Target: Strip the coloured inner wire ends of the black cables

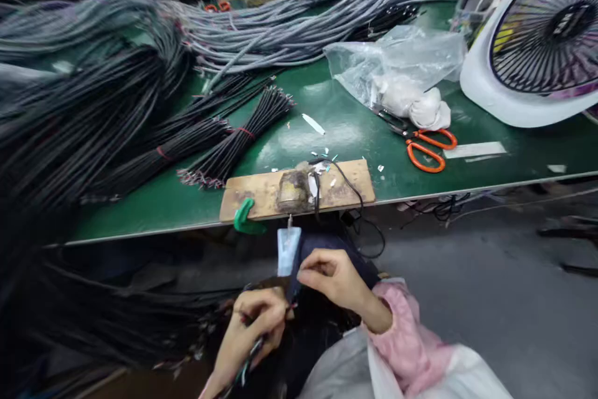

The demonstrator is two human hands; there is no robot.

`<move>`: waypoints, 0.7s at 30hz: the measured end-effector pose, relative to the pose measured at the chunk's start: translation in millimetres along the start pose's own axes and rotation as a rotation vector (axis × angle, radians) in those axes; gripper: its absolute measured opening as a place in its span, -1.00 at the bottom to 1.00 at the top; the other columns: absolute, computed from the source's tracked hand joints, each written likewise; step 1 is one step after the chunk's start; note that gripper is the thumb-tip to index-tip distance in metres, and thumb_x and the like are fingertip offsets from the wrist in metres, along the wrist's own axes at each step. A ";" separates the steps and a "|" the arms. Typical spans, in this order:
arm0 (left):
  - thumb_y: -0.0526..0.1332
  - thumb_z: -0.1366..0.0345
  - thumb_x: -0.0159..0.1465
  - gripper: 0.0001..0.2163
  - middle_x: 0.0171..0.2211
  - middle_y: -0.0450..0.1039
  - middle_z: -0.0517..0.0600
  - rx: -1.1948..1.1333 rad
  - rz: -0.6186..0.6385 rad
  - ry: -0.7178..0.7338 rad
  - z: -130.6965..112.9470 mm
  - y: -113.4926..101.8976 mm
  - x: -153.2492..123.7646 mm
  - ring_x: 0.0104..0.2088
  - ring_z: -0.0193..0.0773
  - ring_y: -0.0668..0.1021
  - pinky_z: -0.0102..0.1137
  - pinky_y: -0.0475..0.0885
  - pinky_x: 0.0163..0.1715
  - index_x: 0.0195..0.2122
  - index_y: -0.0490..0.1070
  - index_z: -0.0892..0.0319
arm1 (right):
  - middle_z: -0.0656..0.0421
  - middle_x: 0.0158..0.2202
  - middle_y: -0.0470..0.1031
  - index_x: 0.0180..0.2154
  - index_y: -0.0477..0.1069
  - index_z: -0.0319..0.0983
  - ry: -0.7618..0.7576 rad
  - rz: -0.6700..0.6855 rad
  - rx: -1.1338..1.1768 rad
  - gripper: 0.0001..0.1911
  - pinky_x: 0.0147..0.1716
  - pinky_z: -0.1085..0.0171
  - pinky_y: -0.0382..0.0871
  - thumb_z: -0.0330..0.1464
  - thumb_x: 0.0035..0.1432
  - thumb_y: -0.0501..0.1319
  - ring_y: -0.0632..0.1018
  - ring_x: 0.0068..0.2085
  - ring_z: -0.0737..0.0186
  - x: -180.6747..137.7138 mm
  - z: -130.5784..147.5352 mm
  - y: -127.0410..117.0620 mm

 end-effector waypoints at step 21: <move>0.39 -0.07 0.16 -0.59 -0.80 0.17 -0.25 -0.286 0.060 -0.018 53.1 -3.7 4.1 -0.85 -0.58 0.12 -0.62 0.09 -0.81 -0.49 0.45 0.22 | 0.14 -0.41 0.50 -0.35 0.49 -0.25 -0.393 -0.164 -0.300 -0.88 -0.28 0.23 0.32 -0.46 0.24 0.21 0.45 -0.34 0.22 -17.7 9.3 21.6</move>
Point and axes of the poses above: each hand's wrist, its own x-axis towards the middle knuckle, its own y-axis out of the palm, z = x × y, the point moved 5 cm from there along x, towards the middle knuckle
